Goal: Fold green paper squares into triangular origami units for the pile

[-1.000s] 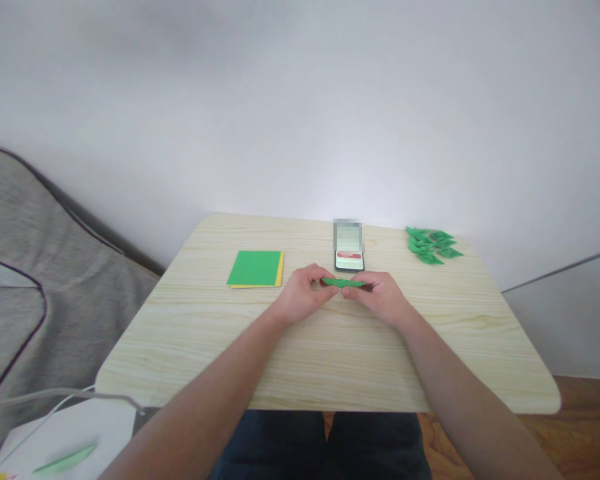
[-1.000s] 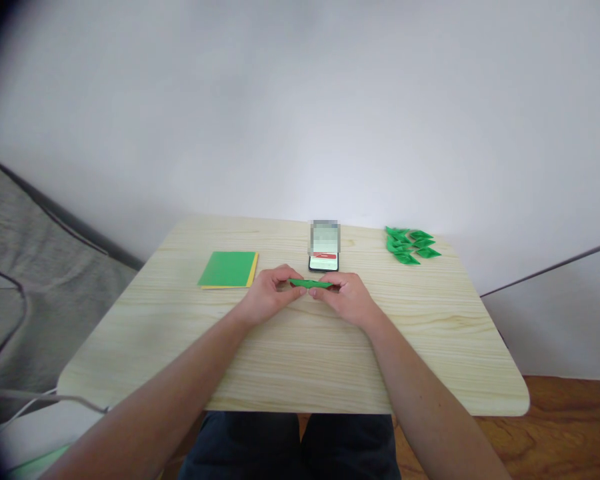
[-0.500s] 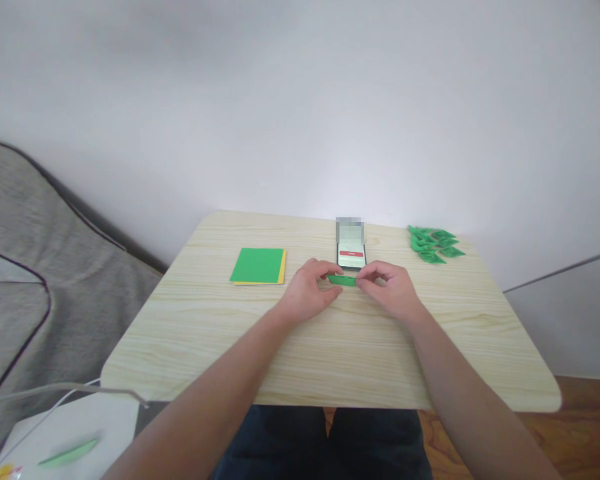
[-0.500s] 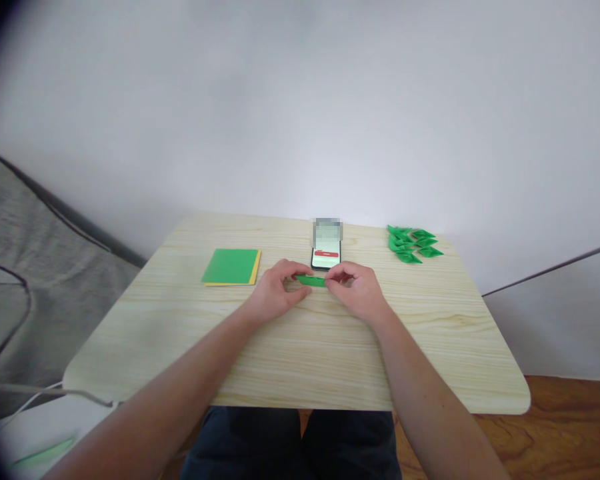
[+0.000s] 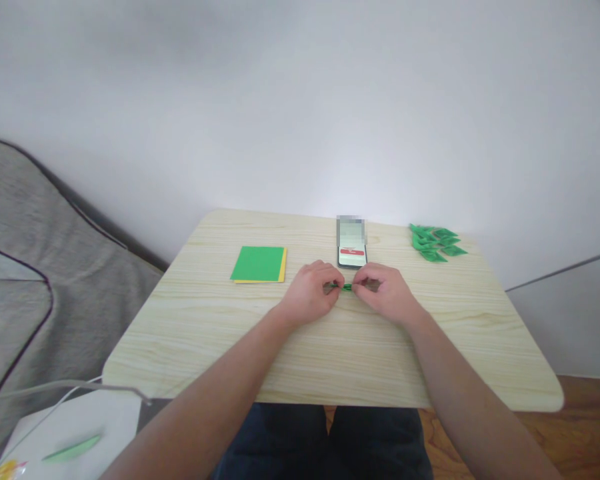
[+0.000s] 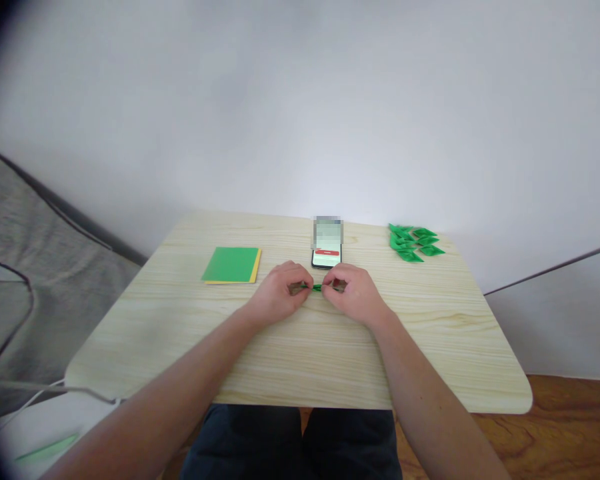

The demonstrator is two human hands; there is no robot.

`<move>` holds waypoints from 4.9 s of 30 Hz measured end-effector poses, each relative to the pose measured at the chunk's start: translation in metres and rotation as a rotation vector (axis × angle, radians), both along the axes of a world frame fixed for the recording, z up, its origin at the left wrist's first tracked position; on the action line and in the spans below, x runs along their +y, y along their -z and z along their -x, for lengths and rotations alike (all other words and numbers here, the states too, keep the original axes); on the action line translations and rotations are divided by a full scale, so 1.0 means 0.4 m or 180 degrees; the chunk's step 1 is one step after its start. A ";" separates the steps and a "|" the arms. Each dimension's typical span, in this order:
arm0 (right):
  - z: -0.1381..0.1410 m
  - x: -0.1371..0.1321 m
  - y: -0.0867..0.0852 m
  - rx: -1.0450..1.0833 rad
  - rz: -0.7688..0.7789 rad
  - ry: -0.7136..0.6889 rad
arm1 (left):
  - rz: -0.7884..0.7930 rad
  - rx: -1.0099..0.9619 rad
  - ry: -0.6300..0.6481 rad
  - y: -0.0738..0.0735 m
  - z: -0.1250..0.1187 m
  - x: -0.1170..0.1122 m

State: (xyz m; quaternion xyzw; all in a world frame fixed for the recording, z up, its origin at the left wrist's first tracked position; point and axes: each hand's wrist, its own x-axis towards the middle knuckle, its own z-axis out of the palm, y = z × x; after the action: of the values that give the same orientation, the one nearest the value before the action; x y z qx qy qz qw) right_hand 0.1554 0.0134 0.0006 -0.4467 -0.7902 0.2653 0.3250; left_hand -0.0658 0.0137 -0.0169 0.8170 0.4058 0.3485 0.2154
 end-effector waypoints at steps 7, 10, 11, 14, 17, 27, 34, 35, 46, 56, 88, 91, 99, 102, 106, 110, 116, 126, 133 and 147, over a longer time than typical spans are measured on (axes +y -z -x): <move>0.002 -0.001 -0.003 -0.0152 -0.0145 0.0008 | -0.0027 0.0116 0.0026 0.001 0.002 -0.002; 0.005 -0.003 -0.003 -0.0226 -0.0265 -0.0004 | -0.0020 0.0165 0.0039 0.000 0.003 -0.003; 0.006 -0.004 -0.003 -0.0246 -0.0290 -0.0015 | -0.0015 0.0181 0.0044 0.000 0.004 -0.003; 0.010 -0.004 -0.003 -0.0274 -0.0292 -0.0046 | -0.0003 0.0222 0.0054 -0.003 0.004 -0.003; 0.014 -0.004 -0.004 -0.0280 -0.0272 -0.0014 | 0.0001 0.0249 0.0062 -0.005 0.003 -0.003; 0.020 -0.003 0.003 -0.0500 -0.0351 0.0175 | -0.0003 0.0276 0.0104 -0.011 0.004 -0.004; 0.023 -0.008 0.007 -0.0660 -0.0504 0.0153 | 0.0023 0.0290 0.0042 -0.007 0.011 0.000; 0.024 -0.008 0.007 -0.0657 -0.0499 0.0128 | 0.0042 0.0273 0.0035 -0.006 0.012 0.000; 0.026 -0.006 0.012 -0.0763 -0.0491 0.0055 | 0.0096 -0.0085 -0.0046 -0.005 0.012 0.004; 0.025 -0.007 0.005 -0.0514 -0.0413 0.0008 | 0.0043 -0.0025 -0.0024 -0.005 0.010 0.005; -0.022 -0.037 0.021 0.0172 0.0285 0.0916 | -0.0146 -0.0058 0.0169 0.000 0.005 0.004; -0.022 -0.031 0.014 0.0089 0.0301 0.0931 | -0.0118 -0.0024 0.0193 0.000 0.005 0.004; -0.223 -0.009 -0.046 -0.0336 0.0145 0.1541 | 0.0141 -0.0004 0.0051 0.003 0.010 0.004; -0.376 0.011 -0.075 -0.0515 0.0013 0.2113 | 0.0154 0.0001 0.0044 0.006 0.010 0.006; -0.547 0.046 -0.080 -0.0686 -0.0050 0.2819 | 0.0155 0.0036 0.0043 0.008 0.007 0.008; -0.625 0.081 -0.043 -0.0738 0.0080 0.3022 | 0.0149 0.0074 0.0007 0.007 0.006 0.010; -0.642 0.124 0.005 -0.0742 0.0240 0.2815 | 0.0130 0.0120 -0.0005 0.002 0.006 0.009; -0.645 0.148 0.018 -0.0716 0.0262 0.2817 | 0.0121 0.0141 -0.0001 0.001 0.007 0.008; -0.653 0.135 0.029 -0.0623 0.0274 0.2898 | 0.0091 0.0102 -0.0003 -0.002 0.006 0.006; -0.647 0.127 0.045 -0.0711 0.0006 0.2744 | 0.0090 0.0068 0.0002 -0.003 0.005 0.006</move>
State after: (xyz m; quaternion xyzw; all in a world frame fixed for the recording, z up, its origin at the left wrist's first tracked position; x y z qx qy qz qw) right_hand 0.4141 0.0640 -0.0175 -0.7615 -0.5619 0.0564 0.3181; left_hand -0.0680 0.0161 -0.0157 0.8177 0.4127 0.3339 0.2227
